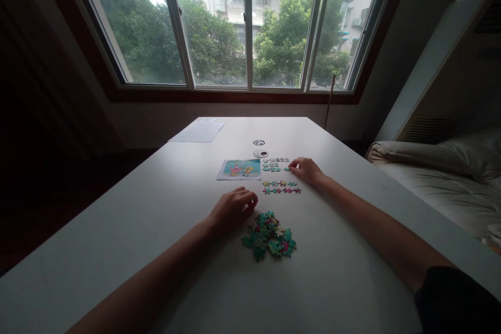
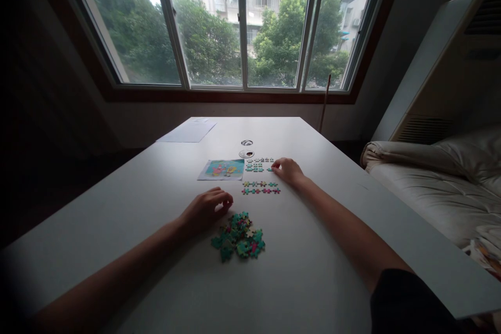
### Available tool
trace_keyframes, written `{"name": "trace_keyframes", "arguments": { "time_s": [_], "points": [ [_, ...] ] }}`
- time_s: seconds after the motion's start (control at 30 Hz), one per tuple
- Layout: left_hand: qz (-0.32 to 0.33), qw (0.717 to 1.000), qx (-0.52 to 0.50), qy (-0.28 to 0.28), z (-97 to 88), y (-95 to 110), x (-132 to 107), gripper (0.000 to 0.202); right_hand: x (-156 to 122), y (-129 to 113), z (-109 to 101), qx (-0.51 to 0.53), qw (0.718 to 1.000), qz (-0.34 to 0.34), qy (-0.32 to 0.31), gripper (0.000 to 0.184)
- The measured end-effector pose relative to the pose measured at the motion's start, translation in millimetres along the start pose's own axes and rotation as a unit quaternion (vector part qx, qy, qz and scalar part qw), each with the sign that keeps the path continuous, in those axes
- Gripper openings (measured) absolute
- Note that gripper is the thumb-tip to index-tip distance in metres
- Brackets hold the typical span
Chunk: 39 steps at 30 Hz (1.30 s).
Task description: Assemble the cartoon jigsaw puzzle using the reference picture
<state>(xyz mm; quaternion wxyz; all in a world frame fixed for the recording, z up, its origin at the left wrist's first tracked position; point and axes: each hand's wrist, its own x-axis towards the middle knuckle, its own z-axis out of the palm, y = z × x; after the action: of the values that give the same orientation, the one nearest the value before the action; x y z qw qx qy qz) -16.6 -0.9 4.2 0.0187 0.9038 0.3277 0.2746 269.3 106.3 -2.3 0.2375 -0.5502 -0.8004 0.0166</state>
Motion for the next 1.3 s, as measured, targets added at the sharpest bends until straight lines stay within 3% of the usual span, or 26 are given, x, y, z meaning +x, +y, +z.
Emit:
{"name": "trace_keyframes", "arguments": {
  "time_s": [0.4, 0.7, 0.83, 0.97, 1.13, 1.3],
  "points": [
    [-0.006, 1.0, -0.016, 0.004, 3.9, -2.8, -1.7, 0.012, 2.5, -4.0, 9.0, 0.007, 1.0, -0.019, -0.004, 0.015],
    [-0.008, 0.998, -0.061, -0.024, -3.0, 0.7, 2.4, 0.012, -6.3, -20.9, -5.6, 0.02, 0.999, -0.043, 0.015, 0.014],
    [0.029, 0.991, -0.098, -0.081, -11.1, 5.7, 4.9, 0.011, -24.2, -40.0, -16.2, 0.061, 0.993, -0.101, 0.011, 0.015],
    [0.047, 0.977, -0.148, -0.143, -16.7, 10.8, 4.2, 0.023, -53.5, -59.8, -20.9, 0.125, 0.979, -0.161, 0.006, 0.012],
    [0.036, 0.966, -0.178, -0.185, -18.7, 12.4, 3.7, 0.027, -86.4, -70.6, -20.4, 0.144, 0.976, -0.164, 0.014, 0.009],
    [0.018, 0.961, -0.199, -0.191, -15.8, 10.6, 5.7, 0.027, -99.2, -79.3, -18.7, 0.155, 0.975, -0.154, 0.023, 0.009]
  ]
}}
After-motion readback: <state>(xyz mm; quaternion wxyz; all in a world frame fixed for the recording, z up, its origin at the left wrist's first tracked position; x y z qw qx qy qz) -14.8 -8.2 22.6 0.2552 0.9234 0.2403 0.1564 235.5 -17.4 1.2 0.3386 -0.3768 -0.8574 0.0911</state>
